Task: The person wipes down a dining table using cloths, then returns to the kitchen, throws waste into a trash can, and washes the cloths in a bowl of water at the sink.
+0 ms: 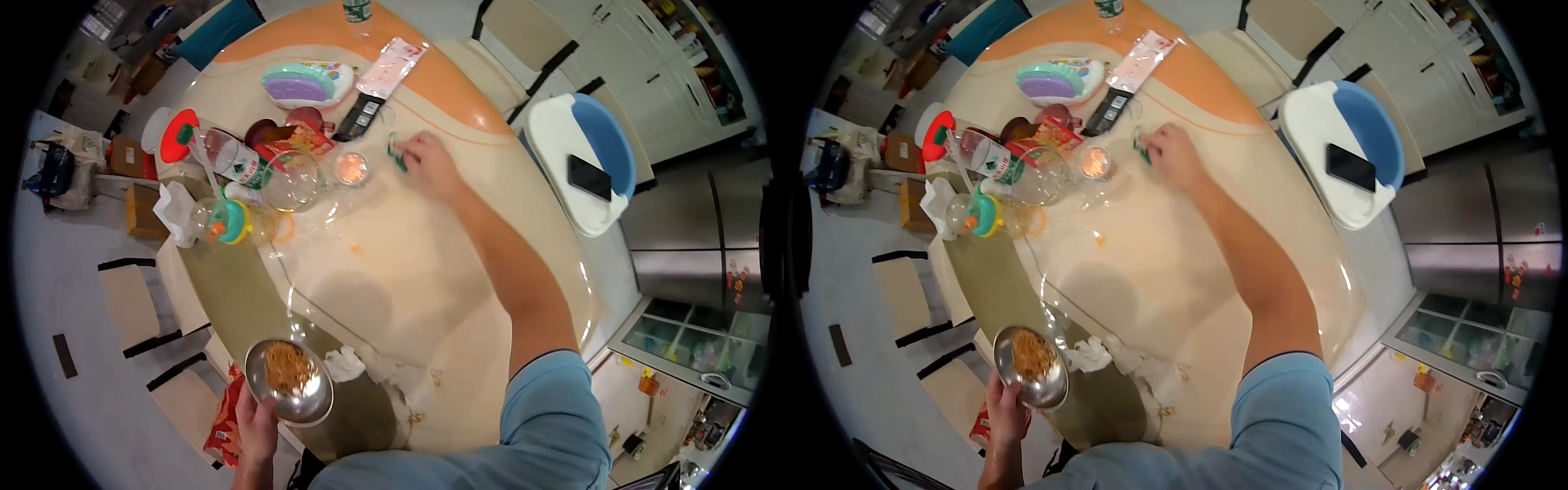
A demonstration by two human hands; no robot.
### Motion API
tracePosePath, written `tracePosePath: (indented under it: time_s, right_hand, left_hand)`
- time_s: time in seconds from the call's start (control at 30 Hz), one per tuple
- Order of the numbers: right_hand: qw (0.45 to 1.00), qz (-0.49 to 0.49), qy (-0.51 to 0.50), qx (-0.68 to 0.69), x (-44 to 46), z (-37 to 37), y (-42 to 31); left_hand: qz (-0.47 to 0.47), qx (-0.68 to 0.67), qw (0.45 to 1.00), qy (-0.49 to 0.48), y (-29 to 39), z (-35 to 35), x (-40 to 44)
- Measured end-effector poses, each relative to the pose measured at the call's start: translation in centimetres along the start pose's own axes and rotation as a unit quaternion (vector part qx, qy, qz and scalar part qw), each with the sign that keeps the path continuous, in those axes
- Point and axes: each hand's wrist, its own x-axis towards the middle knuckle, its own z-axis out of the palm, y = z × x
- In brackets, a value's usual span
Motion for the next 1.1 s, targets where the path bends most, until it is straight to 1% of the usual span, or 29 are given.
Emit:
tracePosePath:
  time_s: [0.03, 0.07, 0.1, 0.17, 0.23, 0.3, 0.37, 0.4, 0.43, 0.5, 0.53, 0.57, 0.6, 0.63, 0.67, 0.7, 0.77, 0.8, 0.83, 0.87, 0.93, 0.97, 1.0, 1.03, 1.1]
  right_hand:
    - [1.0, -0.017, -0.001, -0.009, -3.0, -0.1, -0.9]
    - [0.999, -0.035, 0.0, -0.018, -5.7, -0.3, -1.9]
    - [1.0, -0.02, -0.016, -0.01, -8.6, -0.9, -3.7]
    - [0.999, -0.008, -0.04, 0.001, -14.2, -1.9, -7.8]
    - [0.999, -0.007, -0.048, 0.003, -19.4, -2.4, -11.3]
    - [0.994, 0.007, -0.069, 0.087, -24.1, -3.1, -14.2]
    - [0.991, 0.024, -0.081, 0.1, -27.9, -4.1, -16.1]
    - [0.988, 0.039, -0.092, 0.116, -29.6, -4.8, -17.0]
    - [0.944, 0.215, -0.136, 0.211, -31.4, -6.3, -18.1]
    - [0.922, 0.299, -0.031, 0.246, -34.1, -9.9, -16.4]
    - [0.908, 0.312, 0.035, 0.277, -35.8, -12.3, -13.7]
    - [0.91, 0.355, 0.12, 0.177, -35.8, -15.6, -12.7]
    - [0.914, 0.365, 0.169, 0.047, -36.2, -18.6, -10.6]
    - [0.891, 0.377, 0.252, 0.009, -35.6, -20.9, -9.7]
    - [0.886, 0.374, 0.257, -0.096, -37.1, -22.2, -4.7]
    - [0.879, 0.351, 0.272, -0.175, -36.9, -22.9, -3.2]
    - [0.859, 0.328, 0.299, -0.256, -36.0, -20.3, -2.0]
    - [0.901, 0.243, 0.243, -0.266, -35.5, -18.2, -2.9]
    - [0.905, 0.253, 0.263, -0.221, -35.3, -14.1, -3.5]
    - [0.906, 0.331, 0.254, -0.076, -34.2, -11.7, -8.7]
    - [0.933, 0.28, 0.225, 0.015, -35.6, -5.2, -13.1]
    - [0.956, 0.218, 0.192, -0.037, -36.3, -3.9, -16.5]
    - [0.972, 0.153, 0.153, -0.087, -36.8, -3.2, -18.5]
    - [0.971, 0.157, 0.156, -0.091, -37.5, -3.8, -19.2]
    - [0.963, 0.226, 0.124, 0.076, -39.6, -6.1, -19.5]
  left_hand:
    - [0.002, -0.003, 0.999, -0.034, -0.8, -0.3, 1.1]
    - [-0.012, 0.006, 0.999, -0.046, 0.4, 0.8, 1.5]
    - [-0.026, 0.014, 0.998, -0.057, 1.7, 2.5, 2.0]
    - [0.003, -0.022, 0.994, -0.11, 2.6, 5.6, 3.9]
    - [0.014, -0.038, 0.991, -0.126, 2.1, 8.6, 6.7]
    - [0.054, -0.006, 0.983, -0.175, 3.3, 12.5, 8.9]
    - [0.09, 0.007, 0.975, -0.205, 2.8, 15.8, 12.1]
    - [0.088, -0.002, 0.973, -0.215, 2.6, 17.3, 13.0]
    - [0.083, -0.009, 0.971, -0.226, 2.4, 18.7, 13.6]
    - [0.073, 0.028, 0.967, -0.244, 1.9, 20.8, 15.0]
    - [0.068, 0.03, 0.964, -0.255, 1.6, 21.7, 15.0]
    - [0.069, 0.051, 0.964, -0.253, 1.5, 22.4, 15.1]
    - [0.074, 0.072, 0.963, -0.25, 1.4, 22.9, 15.3]
    - [0.077, 0.076, 0.962, -0.251, 1.0, 23.4, 15.5]
    - [0.078, 0.081, 0.96, -0.256, 0.6, 23.6, 15.9]
    - [0.08, 0.086, 0.957, -0.266, 0.2, 23.8, 16.3]
    - [0.074, 0.103, 0.952, -0.28, -0.9, 23.9, 16.8]
    - [0.078, 0.088, 0.957, -0.265, -1.1, 24.0, 16.8]
    - [0.08, 0.072, 0.961, -0.253, -1.5, 23.9, 16.4]
    - [0.073, 0.077, 0.959, -0.264, -1.6, 23.7, 15.5]
    - [0.109, 0.133, 0.969, -0.175, -0.8, 23.2, 13.7]
    - [0.108, 0.132, 0.968, -0.186, -1.5, 22.3, 13.7]
    - [0.184, 0.176, 0.955, -0.152, -2.8, 20.6, 14.1]
    - [0.258, 0.217, 0.934, -0.117, -3.9, 19.0, 13.6]
    - [0.388, 0.3, 0.855, -0.169, -5.5, 15.3, 10.4]
